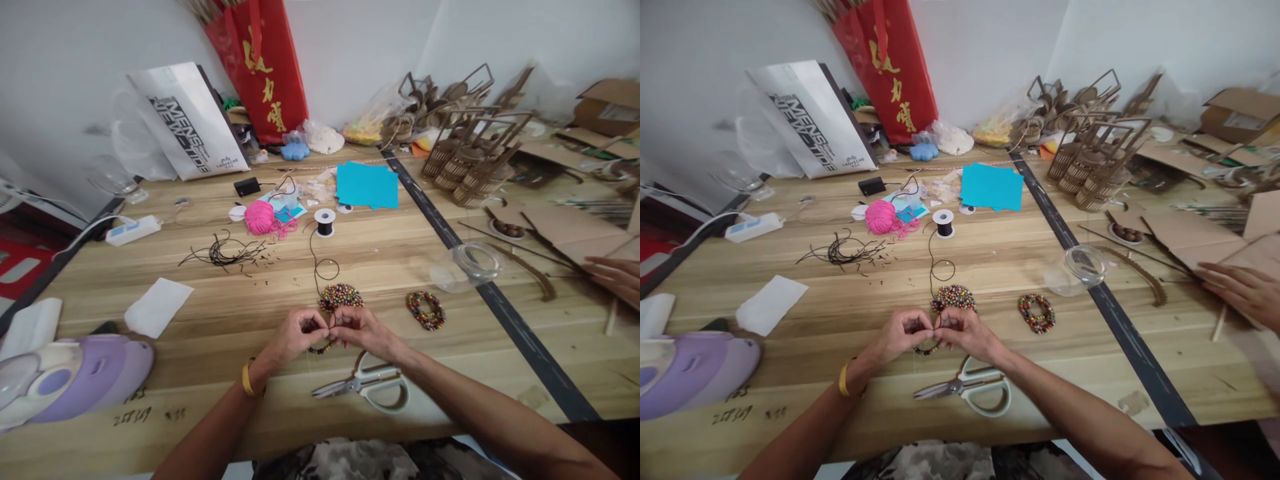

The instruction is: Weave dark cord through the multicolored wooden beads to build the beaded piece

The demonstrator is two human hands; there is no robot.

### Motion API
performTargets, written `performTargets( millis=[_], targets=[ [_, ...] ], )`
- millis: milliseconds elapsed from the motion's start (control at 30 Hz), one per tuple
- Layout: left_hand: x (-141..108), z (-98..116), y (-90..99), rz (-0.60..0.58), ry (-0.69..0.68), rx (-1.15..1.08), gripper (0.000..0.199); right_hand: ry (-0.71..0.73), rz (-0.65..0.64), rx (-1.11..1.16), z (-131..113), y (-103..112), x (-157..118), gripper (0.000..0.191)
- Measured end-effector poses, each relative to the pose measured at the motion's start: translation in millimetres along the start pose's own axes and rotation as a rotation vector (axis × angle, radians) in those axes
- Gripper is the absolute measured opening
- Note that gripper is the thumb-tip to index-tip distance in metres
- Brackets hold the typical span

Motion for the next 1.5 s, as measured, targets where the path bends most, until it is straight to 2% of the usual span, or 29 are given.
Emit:
performTargets(
  millis=[200,433,600,800,900,1033,1100,1233,1333,1400,1500],
  targets=[
    [0.1,6.4,2.3,-0.036,-0.005,-0.051,0.019,-0.015,-0.011,0.014,-0.4,1.7,0.2,0.036],
    [-0.8,2.3,8.0,-0.089,0.07,-0.148,0.028,-0.017,-0.034,0.075,-3.8,3.0,0.3,0.037],
    [-1.6,-2.2,7.3,-0.137,0.133,-0.139,0.03,-0.014,-0.018,0.107,-6.4,2.9,0.3,0.037],
    [-2.1,-1.3,13.9,-0.164,0.183,-0.087,0.031,0.039,0.011,0.009,-8.6,3.8,-1.4,0.037],
    [-3.1,1.7,19.1,-0.22,0.169,-0.022,0.027,0.057,0.016,0.008,-8.4,3.9,-1.6,0.036],
    [-4.8,8.1,25.1,-0.22,0.058,0.035,0.023,0.04,0.014,0.089,-5.8,2.7,-0.2,0.036],
    [-5.8,10.3,24.4,-0.24,0.043,-0.043,0.024,0.031,0.002,0.126,-4.5,1.9,0.5,0.036],
    [-6.8,9.5,15.8,-0.3,0.101,-0.3,0.025,0.014,0.0,0.197,-2.5,1.7,1.3,0.035],
    [-5.7,6.3,7.6,-0.307,0.113,-0.396,0.028,0.026,0.003,0.218,-2.4,2.2,1.8,0.034],
    [-4.4,3.3,3.2,-0.295,0.134,-0.433,0.032,0.049,0.014,0.21,-3.3,2.7,1.8,0.033],
    [-1.9,-1.3,0.6,-0.216,0.162,-0.413,0.034,0.07,0.043,0.158,-6.1,3.5,1.4,0.034]
  ],
)
Point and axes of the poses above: each hand's wrist, its own x-axis towards the middle knuckle, its own y-axis out of the back of the hand, z = x × y, the point moved 2 cm from there along x, towards the middle knuckle, and after that the axes turned 1 degree about z, right-handed, at the moved point
